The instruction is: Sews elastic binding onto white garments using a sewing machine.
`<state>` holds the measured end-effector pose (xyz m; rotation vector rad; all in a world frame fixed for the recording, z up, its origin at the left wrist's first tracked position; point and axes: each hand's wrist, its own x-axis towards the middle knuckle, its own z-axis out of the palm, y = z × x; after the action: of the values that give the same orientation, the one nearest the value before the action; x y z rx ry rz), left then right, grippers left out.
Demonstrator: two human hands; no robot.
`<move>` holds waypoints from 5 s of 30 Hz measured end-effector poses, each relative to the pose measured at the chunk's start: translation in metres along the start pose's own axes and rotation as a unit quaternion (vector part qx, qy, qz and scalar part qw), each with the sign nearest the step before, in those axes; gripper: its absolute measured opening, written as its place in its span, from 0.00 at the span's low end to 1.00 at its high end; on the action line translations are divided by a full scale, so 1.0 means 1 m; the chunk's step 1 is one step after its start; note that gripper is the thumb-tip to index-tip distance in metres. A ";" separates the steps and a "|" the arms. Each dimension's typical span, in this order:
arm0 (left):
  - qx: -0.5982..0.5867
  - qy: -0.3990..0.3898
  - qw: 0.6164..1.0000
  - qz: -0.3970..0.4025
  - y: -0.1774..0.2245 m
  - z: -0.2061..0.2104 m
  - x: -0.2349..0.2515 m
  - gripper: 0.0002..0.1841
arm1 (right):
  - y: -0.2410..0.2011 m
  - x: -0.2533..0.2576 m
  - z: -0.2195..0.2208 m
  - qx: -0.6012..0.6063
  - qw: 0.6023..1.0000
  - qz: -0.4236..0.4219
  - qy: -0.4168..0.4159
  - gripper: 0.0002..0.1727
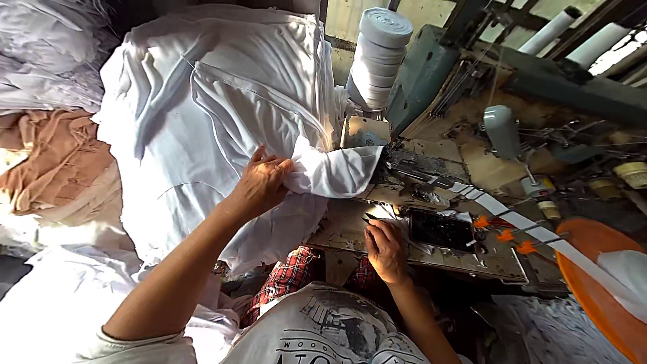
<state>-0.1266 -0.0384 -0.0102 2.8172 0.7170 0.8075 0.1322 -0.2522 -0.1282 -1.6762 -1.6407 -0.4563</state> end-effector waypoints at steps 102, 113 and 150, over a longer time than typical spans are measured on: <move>-0.406 -0.073 0.907 0.084 0.070 0.052 0.139 0.08 | -0.012 0.096 -0.030 0.108 0.986 0.127 -0.021 0.25; 0.092 -0.021 0.961 0.261 0.102 0.040 0.105 0.12 | -0.018 0.094 -0.034 0.157 0.970 0.176 -0.067 0.38; -0.120 -0.070 0.988 0.072 0.079 0.056 0.140 0.14 | -0.016 0.049 -0.034 0.464 0.840 0.260 0.107 0.08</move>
<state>0.0390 -0.0408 0.0269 2.6943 0.3697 0.6573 0.1310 -0.2435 -0.0669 -1.1581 -0.9033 0.3808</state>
